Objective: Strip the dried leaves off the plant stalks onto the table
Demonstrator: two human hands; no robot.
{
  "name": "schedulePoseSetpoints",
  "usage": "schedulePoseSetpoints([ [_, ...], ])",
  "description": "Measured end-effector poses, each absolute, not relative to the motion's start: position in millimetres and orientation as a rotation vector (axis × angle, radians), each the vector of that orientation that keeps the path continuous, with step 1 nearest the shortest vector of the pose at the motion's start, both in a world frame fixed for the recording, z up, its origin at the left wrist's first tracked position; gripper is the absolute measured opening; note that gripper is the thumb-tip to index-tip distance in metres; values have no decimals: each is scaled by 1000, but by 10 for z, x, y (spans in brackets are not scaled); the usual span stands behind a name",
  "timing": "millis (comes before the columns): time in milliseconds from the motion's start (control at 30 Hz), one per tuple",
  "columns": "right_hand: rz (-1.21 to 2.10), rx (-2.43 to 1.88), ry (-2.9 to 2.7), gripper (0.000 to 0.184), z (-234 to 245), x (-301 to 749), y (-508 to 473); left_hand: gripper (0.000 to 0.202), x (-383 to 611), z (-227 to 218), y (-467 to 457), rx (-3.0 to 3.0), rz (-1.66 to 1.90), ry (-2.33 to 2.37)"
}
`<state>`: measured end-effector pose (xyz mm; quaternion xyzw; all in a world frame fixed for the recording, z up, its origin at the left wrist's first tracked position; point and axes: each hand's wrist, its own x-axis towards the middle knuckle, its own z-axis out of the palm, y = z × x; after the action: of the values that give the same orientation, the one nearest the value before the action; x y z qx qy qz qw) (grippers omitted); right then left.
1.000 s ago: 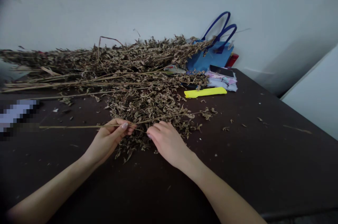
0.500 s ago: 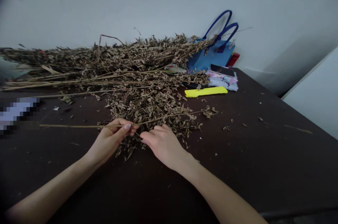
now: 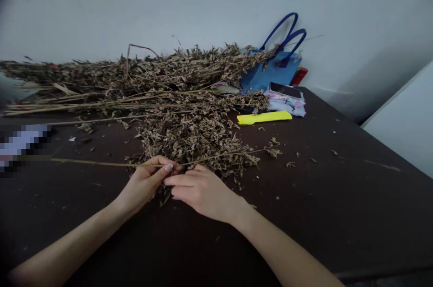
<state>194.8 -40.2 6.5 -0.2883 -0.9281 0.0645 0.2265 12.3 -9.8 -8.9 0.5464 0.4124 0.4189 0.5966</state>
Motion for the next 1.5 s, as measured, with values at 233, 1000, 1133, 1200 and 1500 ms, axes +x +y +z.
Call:
schedulePoseSetpoints([
  [233, 216, -858, -2542, 20, 49, 1904, -410, 14, 135, -60, -147, 1558, 904, 1014],
  [1000, 340, -922, -2222, 32, 236, 2081, -415, 13, -95, 132, 120, 1098, 1214, 876],
  [1133, 316, -977, -2057, 20, 247, 2126, -409, 11, -80, 139, 119, 1059, 1224, 874],
  [1200, 259, -1035, -1980, 16, 241, 2134, -393, 9, -76, 130, 115, 1067, 1229, 879],
  [1500, 183, -1346, -1932, 20, 182, 2204, -286, 10, -50, 170, 78, 1054, 1146, 773],
])
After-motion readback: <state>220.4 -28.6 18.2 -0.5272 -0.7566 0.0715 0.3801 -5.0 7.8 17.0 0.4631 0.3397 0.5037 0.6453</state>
